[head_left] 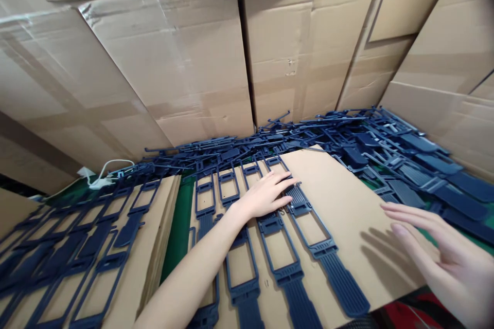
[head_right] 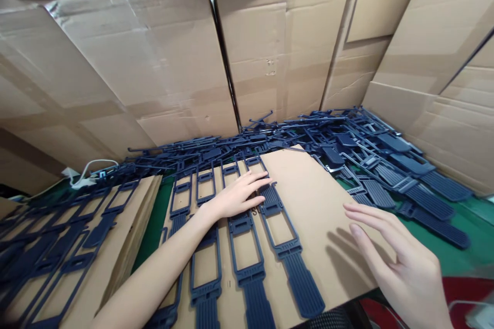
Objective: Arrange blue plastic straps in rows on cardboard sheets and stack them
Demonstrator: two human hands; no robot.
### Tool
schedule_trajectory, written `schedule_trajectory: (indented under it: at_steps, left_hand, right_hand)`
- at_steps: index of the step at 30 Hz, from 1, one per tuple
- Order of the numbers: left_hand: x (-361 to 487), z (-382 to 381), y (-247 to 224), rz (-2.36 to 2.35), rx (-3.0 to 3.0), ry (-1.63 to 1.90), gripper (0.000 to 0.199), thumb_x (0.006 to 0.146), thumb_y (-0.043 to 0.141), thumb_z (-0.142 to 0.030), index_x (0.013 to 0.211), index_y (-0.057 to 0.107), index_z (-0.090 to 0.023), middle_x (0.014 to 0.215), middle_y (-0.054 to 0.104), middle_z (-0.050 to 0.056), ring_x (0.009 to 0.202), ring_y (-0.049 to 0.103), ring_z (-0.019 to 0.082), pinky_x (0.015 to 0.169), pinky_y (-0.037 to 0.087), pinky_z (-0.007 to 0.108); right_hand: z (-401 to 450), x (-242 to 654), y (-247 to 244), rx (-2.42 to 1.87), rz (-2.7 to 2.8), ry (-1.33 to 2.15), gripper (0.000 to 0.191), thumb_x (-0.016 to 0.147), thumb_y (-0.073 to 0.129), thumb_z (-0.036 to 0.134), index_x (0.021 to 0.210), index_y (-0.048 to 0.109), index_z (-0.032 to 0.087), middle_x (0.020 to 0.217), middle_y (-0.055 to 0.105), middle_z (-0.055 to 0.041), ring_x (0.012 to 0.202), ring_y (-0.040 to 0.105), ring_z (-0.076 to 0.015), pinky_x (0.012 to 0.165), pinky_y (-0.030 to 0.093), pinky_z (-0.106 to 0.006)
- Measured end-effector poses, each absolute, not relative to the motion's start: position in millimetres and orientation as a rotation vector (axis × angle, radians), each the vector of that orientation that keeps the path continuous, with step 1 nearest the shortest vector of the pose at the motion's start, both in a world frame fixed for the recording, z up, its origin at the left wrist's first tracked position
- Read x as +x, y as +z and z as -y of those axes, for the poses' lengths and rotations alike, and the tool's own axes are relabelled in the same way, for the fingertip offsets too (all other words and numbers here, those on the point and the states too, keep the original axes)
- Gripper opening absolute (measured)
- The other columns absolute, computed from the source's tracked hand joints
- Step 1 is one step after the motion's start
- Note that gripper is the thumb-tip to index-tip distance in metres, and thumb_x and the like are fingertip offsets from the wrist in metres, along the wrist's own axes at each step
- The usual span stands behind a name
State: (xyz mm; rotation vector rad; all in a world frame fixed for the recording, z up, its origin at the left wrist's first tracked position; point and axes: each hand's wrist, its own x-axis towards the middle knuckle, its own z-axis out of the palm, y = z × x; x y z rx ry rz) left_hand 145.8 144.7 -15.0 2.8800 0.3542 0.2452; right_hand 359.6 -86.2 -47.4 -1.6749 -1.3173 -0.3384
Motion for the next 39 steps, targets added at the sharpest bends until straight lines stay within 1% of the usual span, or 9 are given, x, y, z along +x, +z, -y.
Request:
schedule_trajectory:
  at_steps: [5, 13, 19, 21, 24, 26, 32, 35, 39]
  left_hand:
    - [145, -147, -19, -0.346, 2.872, 0.244, 0.046, 0.095, 0.038, -0.041, 0.138, 0.039, -0.024, 0.147, 0.038, 0.01, 0.136, 0.034, 0.02, 0.116, 0.021, 0.044]
    - [145, -148, -20, -0.345, 2.85, 0.25, 0.046, 0.095, 0.039, -0.041, 0.136, 0.041, -0.023, 0.148, 0.036, 0.009, 0.137, 0.033, 0.021, 0.116, 0.019, 0.044]
    - [144, -144, -15, -0.375, 2.799, 0.25, 0.063, 0.094, 0.041, -0.04, 0.148, 0.014, -0.019, 0.148, 0.036, 0.011, 0.137, 0.033, 0.02, 0.117, 0.018, 0.043]
    - [144, -142, -13, -0.408, 2.798, 0.227, 0.065, 0.094, 0.042, -0.04, 0.148, 0.013, -0.018, 0.147, 0.036, 0.013, 0.136, 0.035, 0.021, 0.116, 0.019, 0.043]
    - [145, -141, -10, -0.432, 2.798, 0.199, 0.066, 0.093, 0.043, -0.04, 0.148, 0.014, -0.016, 0.146, 0.039, 0.014, 0.135, 0.037, 0.022, 0.116, 0.02, 0.042]
    - [145, -141, -8, -0.428, 2.793, 0.193, 0.066, 0.093, 0.043, -0.04, 0.148, 0.014, -0.016, 0.144, 0.04, 0.014, 0.134, 0.037, 0.022, 0.116, 0.02, 0.042]
    - [143, -140, -8, -0.431, 2.763, 0.175, 0.068, 0.092, 0.046, -0.039, 0.148, 0.014, -0.014, 0.145, 0.038, 0.015, 0.135, 0.035, 0.024, 0.116, 0.019, 0.042]
    - [143, -141, -10, -0.421, 2.765, 0.189, 0.067, 0.092, 0.045, -0.039, 0.148, 0.016, -0.014, 0.145, 0.04, 0.015, 0.135, 0.035, 0.023, 0.116, 0.018, 0.041]
    - [143, -142, -11, -0.388, 2.775, 0.209, 0.066, 0.093, 0.044, -0.039, 0.147, 0.016, -0.014, 0.143, 0.042, 0.014, 0.135, 0.036, 0.021, 0.116, 0.017, 0.04]
  right_hand:
    - [71, 360, -39, -1.574, 1.491, -0.257, 0.015, 0.085, 0.057, 0.028, 0.098, 0.066, 0.027, 0.108, 0.066, -0.0028, 0.101, 0.063, -0.0196, 0.097, 0.047, -0.033]
    - [65, 364, -28, -1.483, 1.629, -0.299, 0.014, 0.086, 0.057, 0.025, 0.097, 0.065, 0.024, 0.106, 0.066, -0.0045, 0.098, 0.063, -0.0182, 0.091, 0.049, -0.031]
    - [50, 403, -22, -1.518, 1.728, -0.395, 0.011, 0.086, 0.057, 0.027, 0.093, 0.065, 0.024, 0.104, 0.066, -0.0044, 0.096, 0.063, -0.0183, 0.089, 0.049, -0.031]
    - [31, 422, -16, -1.546, 1.782, -0.429, 0.015, 0.087, 0.054, 0.029, 0.094, 0.066, 0.022, 0.102, 0.067, -0.0044, 0.096, 0.063, -0.0172, 0.088, 0.047, -0.028]
    - [-9, 444, -9, -1.629, 1.986, -0.346, 0.032, 0.093, 0.037, 0.03, 0.1, 0.067, 0.018, 0.103, 0.067, -0.0045, 0.097, 0.061, -0.0155, 0.086, 0.045, -0.026]
    - [-38, 454, -11, -1.707, 2.143, -0.337, 0.04, 0.094, 0.03, 0.027, 0.103, 0.066, 0.015, 0.104, 0.066, -0.006, 0.096, 0.061, -0.0169, 0.085, 0.044, -0.028]
    - [-104, 471, -45, -1.953, 2.257, -0.745, 0.031, 0.084, 0.041, 0.01, 0.1, 0.067, 0.012, 0.105, 0.068, -0.0129, 0.103, 0.059, -0.0269, 0.092, 0.038, -0.043]
    - [-113, 477, -58, -1.983, 2.199, -0.876, 0.033, 0.085, 0.037, 0.009, 0.101, 0.066, 0.012, 0.105, 0.068, -0.013, 0.105, 0.058, -0.027, 0.097, 0.033, -0.044]
    - [-115, 482, -63, -1.975, 2.165, -0.937, 0.031, 0.085, 0.039, 0.014, 0.102, 0.066, 0.014, 0.106, 0.069, -0.0114, 0.112, 0.054, -0.0304, 0.105, 0.021, -0.052]
